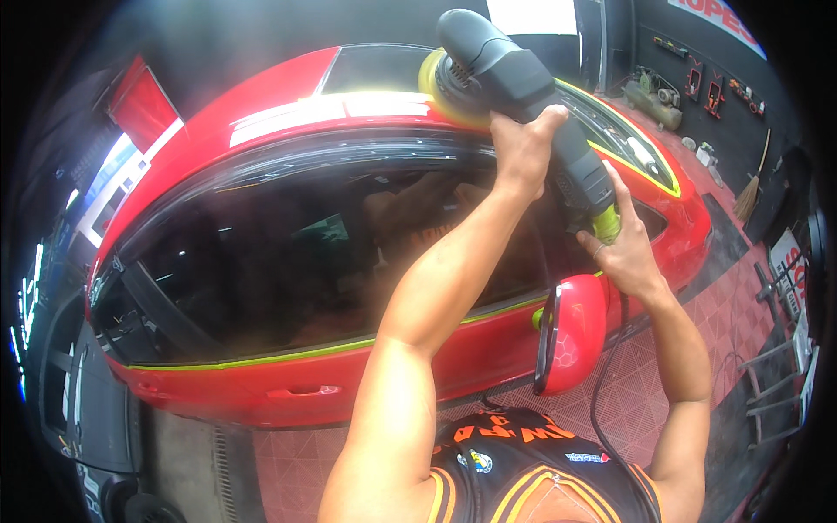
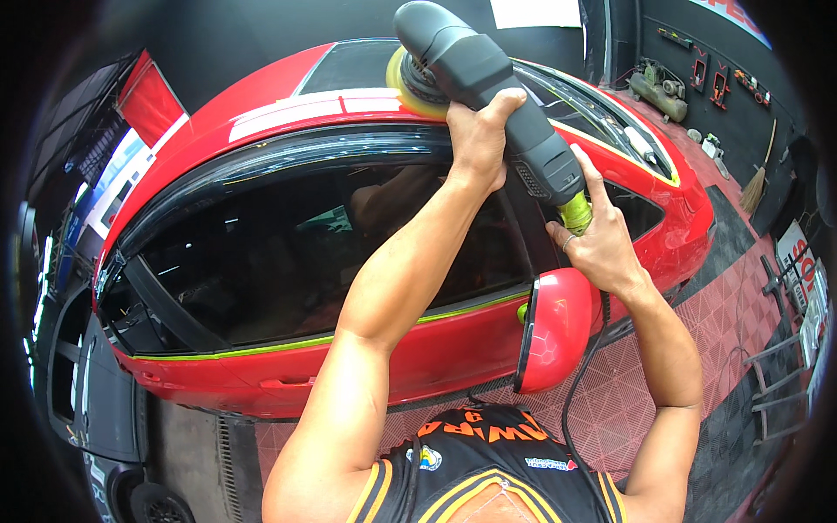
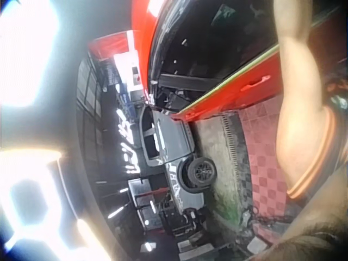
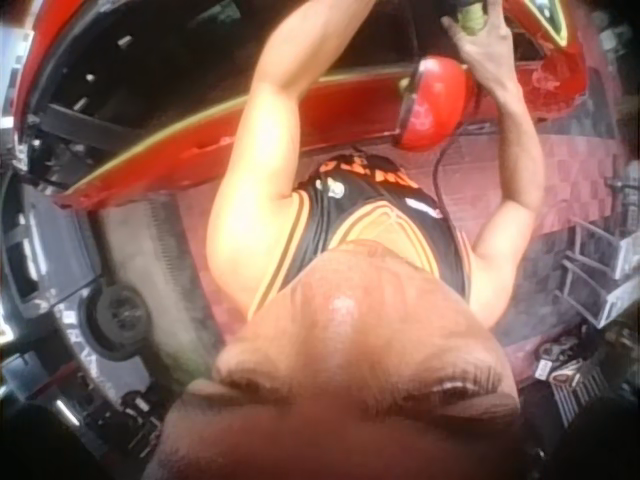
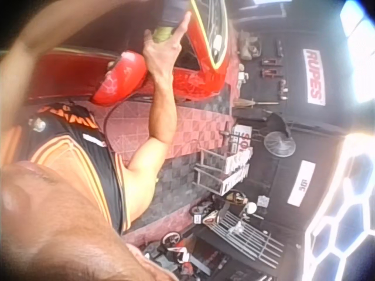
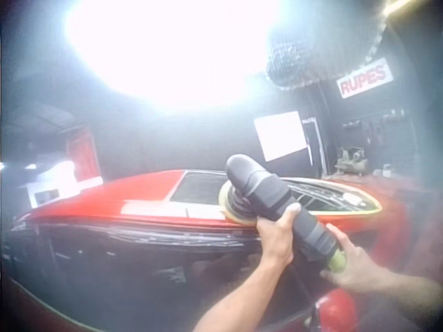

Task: The person uses a rotary polisher to buff the roof and side panels of a red car. They move the tool in circular motions across the vehicle's surface, covering the area above the windows and the rear quarter panel.

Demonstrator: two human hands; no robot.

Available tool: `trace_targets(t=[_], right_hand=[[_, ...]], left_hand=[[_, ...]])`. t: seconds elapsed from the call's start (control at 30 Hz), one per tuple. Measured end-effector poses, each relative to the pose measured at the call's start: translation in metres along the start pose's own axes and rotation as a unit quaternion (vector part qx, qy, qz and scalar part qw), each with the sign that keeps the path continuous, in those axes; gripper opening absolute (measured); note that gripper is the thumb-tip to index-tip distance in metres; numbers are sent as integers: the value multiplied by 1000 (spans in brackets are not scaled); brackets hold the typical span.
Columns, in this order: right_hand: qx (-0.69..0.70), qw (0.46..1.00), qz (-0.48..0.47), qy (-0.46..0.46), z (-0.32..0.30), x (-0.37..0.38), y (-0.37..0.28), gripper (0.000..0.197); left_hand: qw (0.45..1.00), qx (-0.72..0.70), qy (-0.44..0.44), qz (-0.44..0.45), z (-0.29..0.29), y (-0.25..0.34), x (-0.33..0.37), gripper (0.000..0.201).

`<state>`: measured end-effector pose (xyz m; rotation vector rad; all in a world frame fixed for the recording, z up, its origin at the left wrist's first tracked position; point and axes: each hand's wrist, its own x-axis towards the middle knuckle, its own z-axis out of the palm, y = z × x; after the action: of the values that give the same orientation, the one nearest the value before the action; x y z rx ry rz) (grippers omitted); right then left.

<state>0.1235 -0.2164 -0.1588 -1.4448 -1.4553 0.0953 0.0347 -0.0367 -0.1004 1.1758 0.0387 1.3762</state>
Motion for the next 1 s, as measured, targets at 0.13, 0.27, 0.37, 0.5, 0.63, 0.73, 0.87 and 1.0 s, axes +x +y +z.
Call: trace_targets(t=[0.13, 0.27, 0.37, 0.5, 0.63, 0.73, 0.87, 1.0], right_hand=[[3, 1000, -2, 8, 5, -6, 2, 104], [-90, 993, -53, 48, -12, -19, 1, 104], [-54, 995, -80, 22, 5, -11, 8, 100], [36, 998, -52, -3, 7, -1, 14, 95], [-5, 998, -17, -60, 2, 0, 3, 100], [-27, 998, -40, -42, 1, 1, 11, 100], [6, 999, -16, -32, -24, -7, 13, 99], [-6, 999, -42, 5, -4, -11, 28, 98]], left_hand=[[1000, -16, -24, -3, -3, 2, -2, 32], [999, -37, -31, 5, 3, -20, 3, 33], [998, 8, -19, -66, -40, -1, 10, 40], [992, 27, -57, -109, -50, 1, 19, 52], [989, 33, -75, -126, -54, 10, 17, 56], [988, 37, -75, -131, -45, 9, 15, 56], [993, 48, -43, -95, -11, -5, 4, 51], [994, 42, -73, -72, -20, -18, 1, 49]])
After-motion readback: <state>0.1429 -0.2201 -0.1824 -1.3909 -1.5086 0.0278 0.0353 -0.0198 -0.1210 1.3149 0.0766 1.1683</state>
